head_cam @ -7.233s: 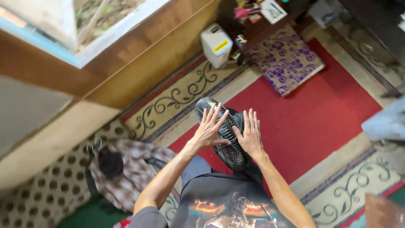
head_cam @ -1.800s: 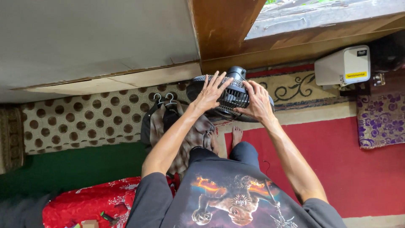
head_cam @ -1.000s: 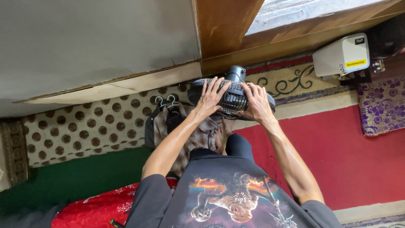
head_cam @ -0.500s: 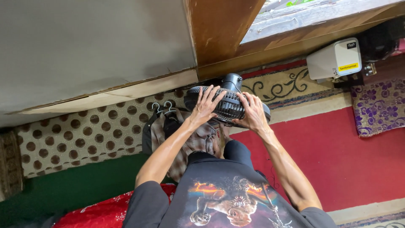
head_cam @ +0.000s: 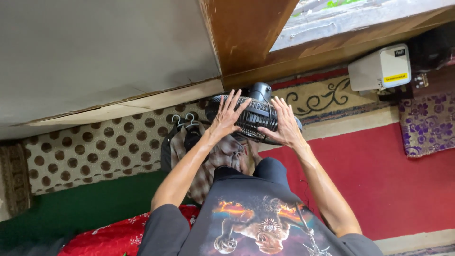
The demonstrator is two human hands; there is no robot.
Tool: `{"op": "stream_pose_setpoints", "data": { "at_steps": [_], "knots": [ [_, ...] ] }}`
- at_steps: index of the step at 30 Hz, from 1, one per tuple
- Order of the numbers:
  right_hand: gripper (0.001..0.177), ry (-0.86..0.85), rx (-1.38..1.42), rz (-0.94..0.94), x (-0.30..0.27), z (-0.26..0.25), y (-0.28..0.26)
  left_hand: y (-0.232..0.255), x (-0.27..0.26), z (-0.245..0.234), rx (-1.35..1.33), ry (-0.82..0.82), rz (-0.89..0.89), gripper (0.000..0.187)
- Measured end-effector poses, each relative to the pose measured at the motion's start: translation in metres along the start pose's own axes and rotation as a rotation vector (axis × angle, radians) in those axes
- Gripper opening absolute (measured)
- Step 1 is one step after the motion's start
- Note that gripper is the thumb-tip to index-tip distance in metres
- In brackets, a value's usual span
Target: The person places a packet of wipes on a table, then picks up a wooden brush and places it on the same table. They then pick up a black pouch and place it on a desk. Finally, they move a standing fan to a new location and plug it into a wall socket.
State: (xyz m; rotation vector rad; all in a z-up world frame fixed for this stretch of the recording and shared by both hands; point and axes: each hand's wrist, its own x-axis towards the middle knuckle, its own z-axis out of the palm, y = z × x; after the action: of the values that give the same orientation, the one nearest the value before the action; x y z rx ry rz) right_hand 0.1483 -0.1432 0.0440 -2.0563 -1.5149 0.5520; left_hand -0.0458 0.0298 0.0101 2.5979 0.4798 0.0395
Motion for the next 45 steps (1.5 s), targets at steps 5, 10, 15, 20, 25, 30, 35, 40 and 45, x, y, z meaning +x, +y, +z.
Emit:
{"op": "stream_pose_setpoints", "data": {
  "at_steps": [5, 10, 15, 20, 25, 30, 35, 40, 45],
  "knots": [
    [0.071, 0.137, -0.002, -0.052, -0.007, 0.006, 0.027, 0.005, 0.002, 0.008, -0.02, -0.025, -0.019, 0.135],
    [0.051, 0.336, -0.044, -0.103, -0.018, 0.017, 0.05, 0.01, 0.008, 0.017, -0.04, -0.014, -0.034, 0.132],
    [0.021, 0.41, 0.033, 0.059, -0.028, 0.028, 0.056, 0.022, 0.007, 0.013, -0.041, 0.056, -0.057, 0.116],
    [0.019, 0.397, 0.113, 0.114, -0.029, 0.017, 0.034, 0.031, 0.008, 0.025, -0.045, 0.136, -0.034, 0.085],
    [0.017, 0.37, 0.188, 0.138, -0.024, 0.002, 0.02, 0.046, 0.022, 0.033, -0.052, 0.211, 0.007, 0.061],
    [0.022, 0.378, 0.212, -0.004, -0.021, -0.011, 0.013, 0.049, 0.045, 0.05, -0.031, 0.224, 0.104, 0.055],
    [0.03, 0.348, 0.233, -0.019, -0.019, -0.018, 0.018, 0.056, 0.062, 0.047, -0.078, 0.257, 0.136, 0.034],
    [0.026, 0.342, 0.155, -0.038, -0.016, -0.025, 0.029, 0.043, 0.068, 0.039, -0.007, 0.307, 0.115, 0.018],
    [0.019, 0.327, 0.076, 0.082, -0.009, -0.031, 0.049, 0.02, 0.052, 0.022, -0.013, 0.461, 0.111, 0.017]
  ]
}}
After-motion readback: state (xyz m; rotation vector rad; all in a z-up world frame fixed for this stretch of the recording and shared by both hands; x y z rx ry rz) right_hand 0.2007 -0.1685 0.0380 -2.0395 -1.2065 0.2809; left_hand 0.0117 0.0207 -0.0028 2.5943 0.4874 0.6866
